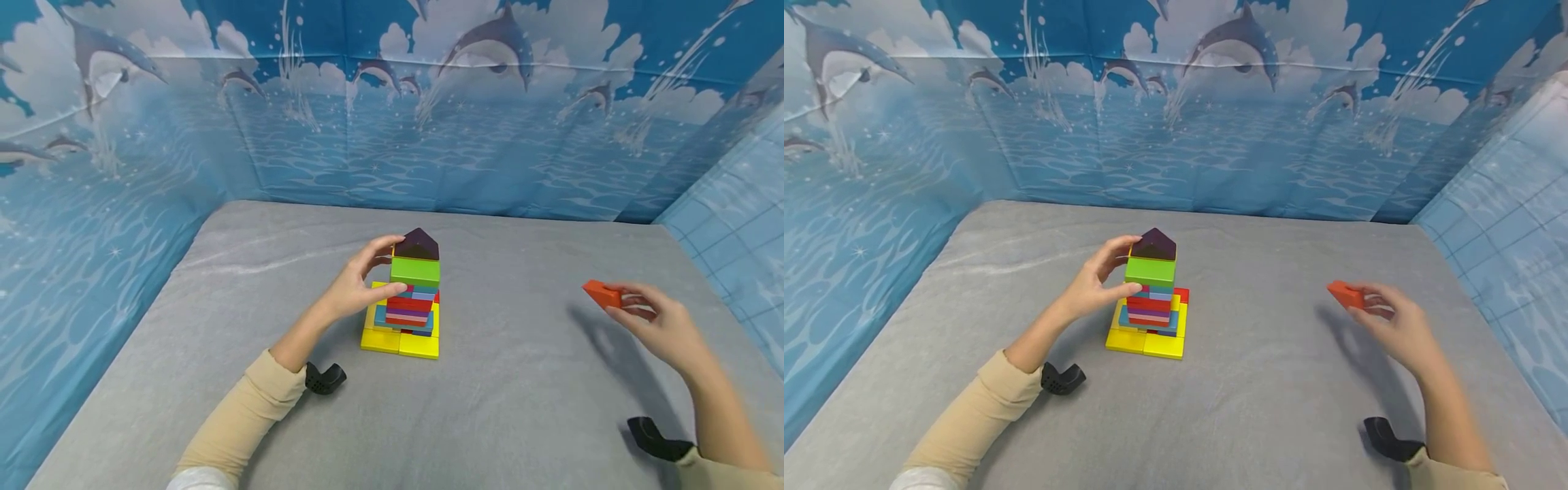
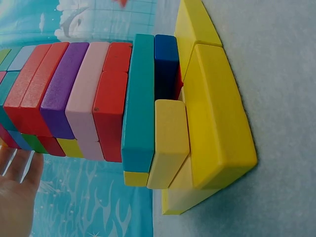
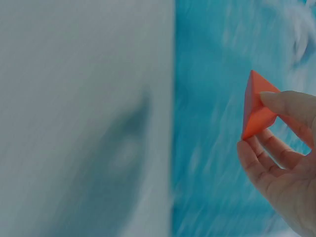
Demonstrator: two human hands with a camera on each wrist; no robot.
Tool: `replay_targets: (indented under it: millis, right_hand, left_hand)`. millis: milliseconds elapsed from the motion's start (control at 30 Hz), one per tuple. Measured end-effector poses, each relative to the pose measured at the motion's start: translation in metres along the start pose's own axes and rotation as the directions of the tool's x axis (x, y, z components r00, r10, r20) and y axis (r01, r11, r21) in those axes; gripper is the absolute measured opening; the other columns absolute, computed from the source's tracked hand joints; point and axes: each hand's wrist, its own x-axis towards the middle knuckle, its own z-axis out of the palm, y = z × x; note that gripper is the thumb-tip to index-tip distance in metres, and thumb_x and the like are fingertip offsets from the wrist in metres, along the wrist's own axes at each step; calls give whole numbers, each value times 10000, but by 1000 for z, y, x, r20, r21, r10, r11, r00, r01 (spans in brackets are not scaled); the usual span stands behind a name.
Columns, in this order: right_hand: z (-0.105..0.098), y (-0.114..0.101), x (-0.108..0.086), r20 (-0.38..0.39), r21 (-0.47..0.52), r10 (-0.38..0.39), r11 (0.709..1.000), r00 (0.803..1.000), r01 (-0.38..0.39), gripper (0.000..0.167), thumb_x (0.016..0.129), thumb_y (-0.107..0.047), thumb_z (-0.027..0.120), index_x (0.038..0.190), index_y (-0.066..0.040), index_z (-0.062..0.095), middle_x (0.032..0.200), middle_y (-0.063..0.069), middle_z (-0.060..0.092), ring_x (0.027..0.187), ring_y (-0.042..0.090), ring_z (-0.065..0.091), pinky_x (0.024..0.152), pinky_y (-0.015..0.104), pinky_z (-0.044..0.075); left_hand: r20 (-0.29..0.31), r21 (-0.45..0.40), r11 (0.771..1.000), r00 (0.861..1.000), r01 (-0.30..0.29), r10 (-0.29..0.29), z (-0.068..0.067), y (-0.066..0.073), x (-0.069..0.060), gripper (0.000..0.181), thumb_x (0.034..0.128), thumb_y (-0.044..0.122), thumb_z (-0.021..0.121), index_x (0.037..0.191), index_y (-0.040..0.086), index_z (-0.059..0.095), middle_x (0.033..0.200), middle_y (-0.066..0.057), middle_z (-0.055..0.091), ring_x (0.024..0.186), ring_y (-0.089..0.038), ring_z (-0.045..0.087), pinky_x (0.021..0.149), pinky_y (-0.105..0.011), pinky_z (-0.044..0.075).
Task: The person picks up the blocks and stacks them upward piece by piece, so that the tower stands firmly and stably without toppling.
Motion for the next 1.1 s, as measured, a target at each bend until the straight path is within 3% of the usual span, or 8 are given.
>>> replay_targets:
  millis: [67,167,267,400,533,700,933,1100]
  right_hand:
    - [6,-38,15,-24,102,-100,990,995,102,415,843,-190,663,1243,-160,556,1127,73,531,931,-43,476,735,4,386]
    - [6,-118,26,-41,205,-260,943,965,263,393,807,11,662,1189,-24,577,1101,70,542,942,52,495,801,39,394]
    - [5,-183,31,-52,262,-419,870,906,418,425,742,157,648,1147,47,577,1087,76,545,944,38,503,829,74,408]
    - [12,-230,36,-49,352,-566,761,823,545,504,659,246,654,1122,61,582,1088,116,561,975,32,528,834,126,440]
    - [21,-260,39,-29,388,-637,703,770,596,510,656,222,676,1120,30,592,1078,109,585,966,61,540,826,148,454]
    - [34,-282,42,1,384,-687,671,727,634,464,699,145,695,1123,-20,604,1071,73,604,956,101,544,812,184,467]
    - [45,-294,45,49,313,-695,693,718,650,421,736,46,713,1132,-60,618,1098,58,559,921,129,535,757,193,461]
    - [50,-297,47,31,312,-705,680,709,663,409,742,37,711,1132,-54,628,1081,66,544,966,160,507,752,196,454]
  left_hand:
    - [1,1,1000,1000,-1,1,0,0,0,664,840,332,655,1364,56,354,1369,-103,396,1189,-235,415,971,-487,375]
    - [0,-2,1000,1000,-2,2,0,0,0,651,842,296,659,1363,53,353,1371,-111,392,1192,-284,407,971,-494,370]
    - [3,-5,1000,1000,-4,4,0,1,0,637,843,231,665,1364,45,348,1375,-121,384,1196,-296,401,975,-490,367]
    - [7,-10,1000,1000,-2,2,0,2,0,631,845,208,663,1365,44,344,1380,-120,380,1203,-241,403,988,-461,364]
    - [5,-10,1000,1000,4,-4,0,1,0,635,850,245,655,1366,47,343,1381,-116,379,1206,-219,403,996,-428,365]
    - [6,-7,1000,1000,5,-5,0,1,0,643,851,272,652,1369,53,341,1386,-113,373,1206,-227,403,988,-443,370]
    - [8,-1,1000,1000,3,-3,1,-1,1,731,831,458,612,1368,47,333,1378,-122,374,1201,-262,402,977,-476,370]
    - [6,2,1000,1000,1,-1,0,-1,1,768,820,506,594,1367,37,329,1378,-132,374,1200,-269,405,980,-454,374]
